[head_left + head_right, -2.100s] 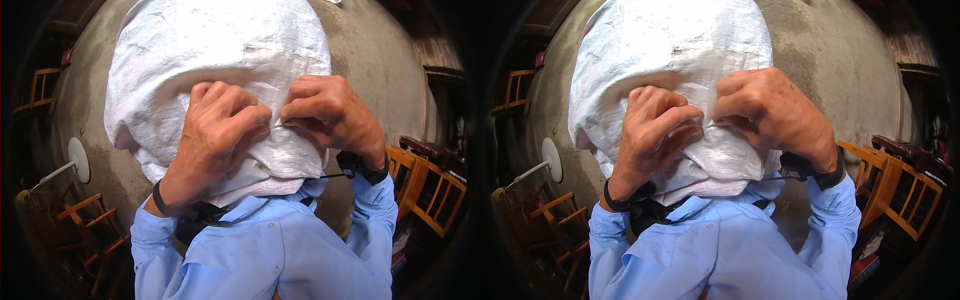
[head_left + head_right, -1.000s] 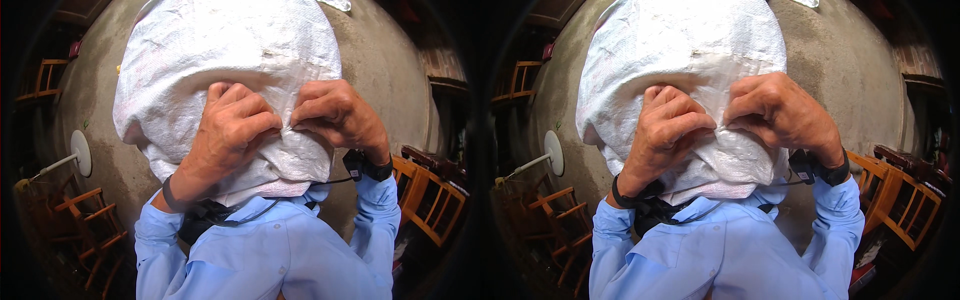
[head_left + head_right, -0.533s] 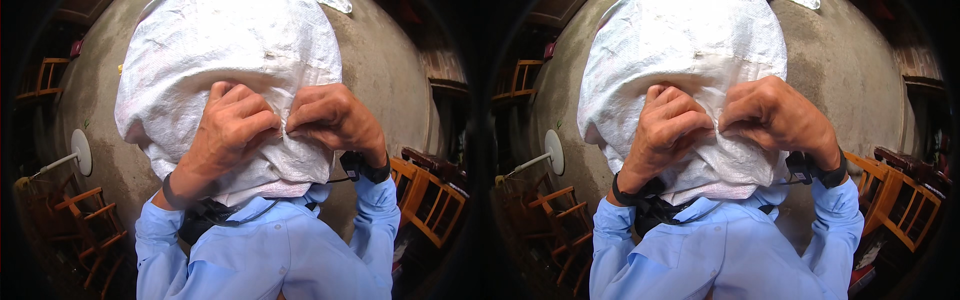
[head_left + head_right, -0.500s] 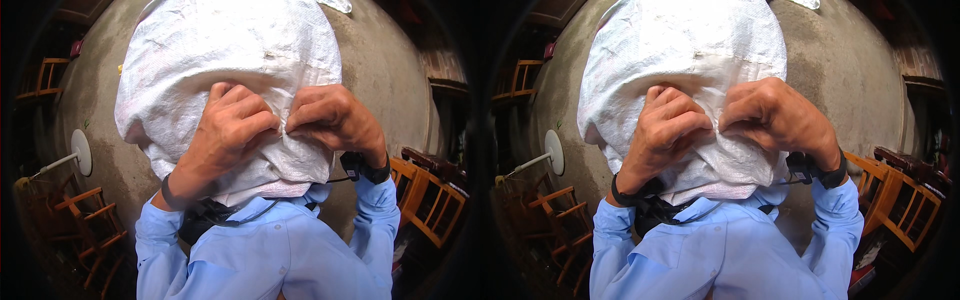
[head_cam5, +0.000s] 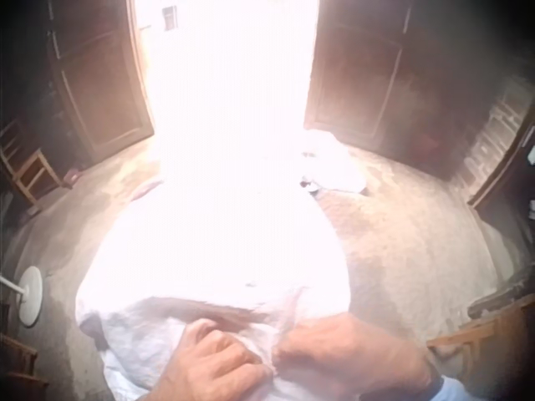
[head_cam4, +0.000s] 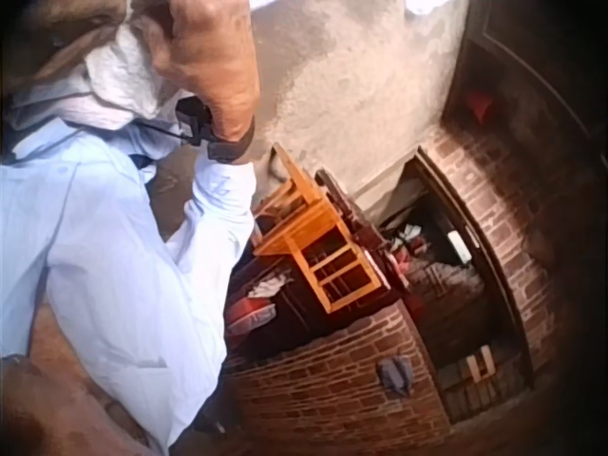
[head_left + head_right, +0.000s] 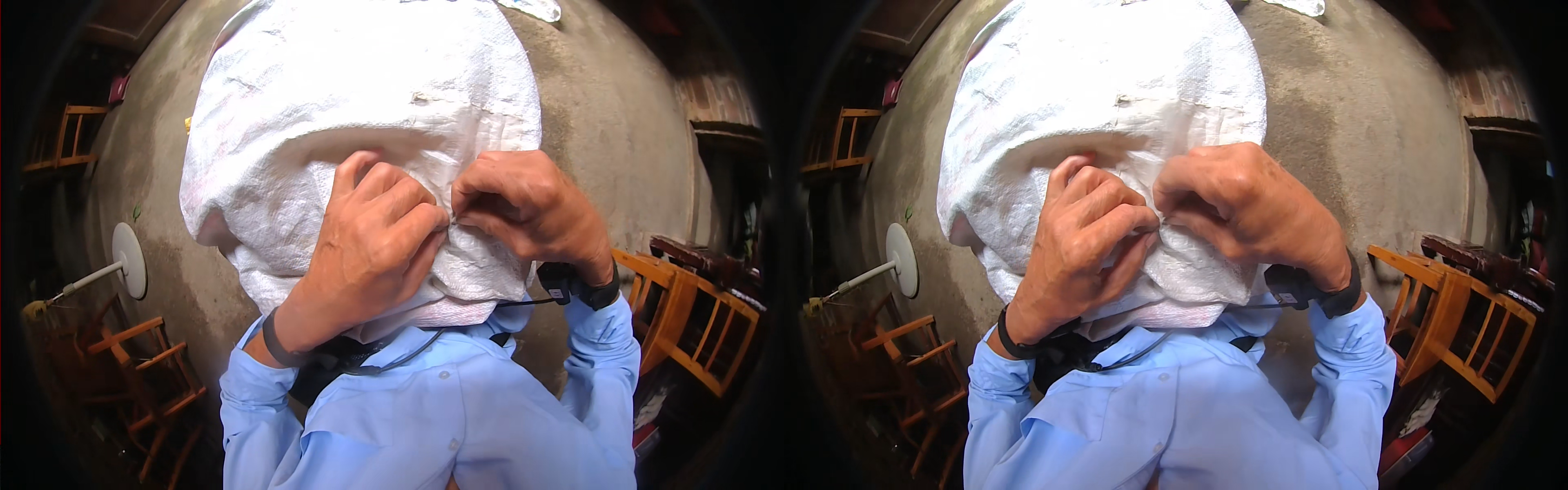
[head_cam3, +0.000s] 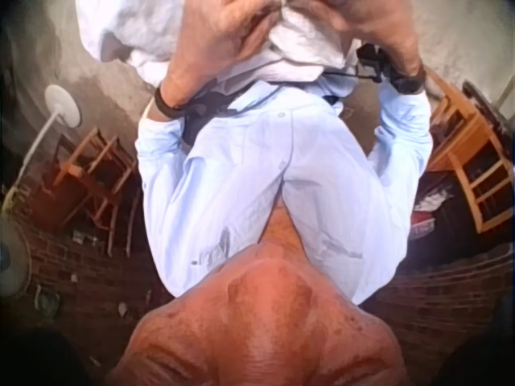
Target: Sewing and repairing a woven plastic bag using a needle, thread, and scissors.
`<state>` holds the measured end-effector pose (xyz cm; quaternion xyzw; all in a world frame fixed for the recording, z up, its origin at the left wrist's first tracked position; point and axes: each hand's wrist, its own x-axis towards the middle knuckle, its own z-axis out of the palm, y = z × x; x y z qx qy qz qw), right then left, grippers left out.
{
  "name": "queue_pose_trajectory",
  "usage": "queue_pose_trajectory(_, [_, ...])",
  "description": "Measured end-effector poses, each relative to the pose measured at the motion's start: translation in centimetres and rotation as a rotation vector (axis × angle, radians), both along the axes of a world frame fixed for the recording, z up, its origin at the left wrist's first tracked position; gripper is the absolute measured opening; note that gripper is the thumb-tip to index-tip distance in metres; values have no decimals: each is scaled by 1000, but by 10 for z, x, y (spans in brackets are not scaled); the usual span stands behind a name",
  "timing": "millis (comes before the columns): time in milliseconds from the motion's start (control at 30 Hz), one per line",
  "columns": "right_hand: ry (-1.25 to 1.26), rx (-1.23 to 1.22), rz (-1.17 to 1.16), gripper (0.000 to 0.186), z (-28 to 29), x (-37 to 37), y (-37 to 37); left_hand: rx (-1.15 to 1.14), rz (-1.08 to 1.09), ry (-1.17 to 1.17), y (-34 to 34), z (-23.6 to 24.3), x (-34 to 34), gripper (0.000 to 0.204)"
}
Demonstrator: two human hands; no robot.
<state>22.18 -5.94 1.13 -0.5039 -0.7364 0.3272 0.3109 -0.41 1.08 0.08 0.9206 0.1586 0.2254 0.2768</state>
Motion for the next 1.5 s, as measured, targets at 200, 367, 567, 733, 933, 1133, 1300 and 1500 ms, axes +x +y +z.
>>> queue_pose_trajectory(200, [50, 33, -78, 19, -4, -2, -11, 101, 56, 20, -10, -5, 4, 24])
queue_pose_trajectory(367, [79, 63, -131, 21, -6, -5, -16, 144, 63, 12, -13, -7, 8, 25])
queue_pose_trajectory(567, [-3, 209, -245, 19, -16, 1, -20, 163, 62, -3, -12, -9, 7, 20])
queue_pose_trajectory(733, [-349, 161, -410, 26, -3, 5, -16, 209, 79, 20, -11, -9, 6, 15])
queue_pose_trajectory(933, [-440, 129, -424, 34, -1, -6, -12, 234, 56, 72, -9, -11, 7, 14])
queue_pose_trajectory(1133, [-474, 114, -403, 37, 1, -7, -13, 218, 52, 86, -10, -10, 8, 15])
queue_pose_trajectory(1300, [-531, 48, -407, 37, 6, -10, -10, 210, 35, 82, -10, -12, 5, 16])
queue_pose_trajectory(1500, [-524, -4, -413, 36, 6, -15, -7, 206, 21, 132, -8, -5, -6, 18])
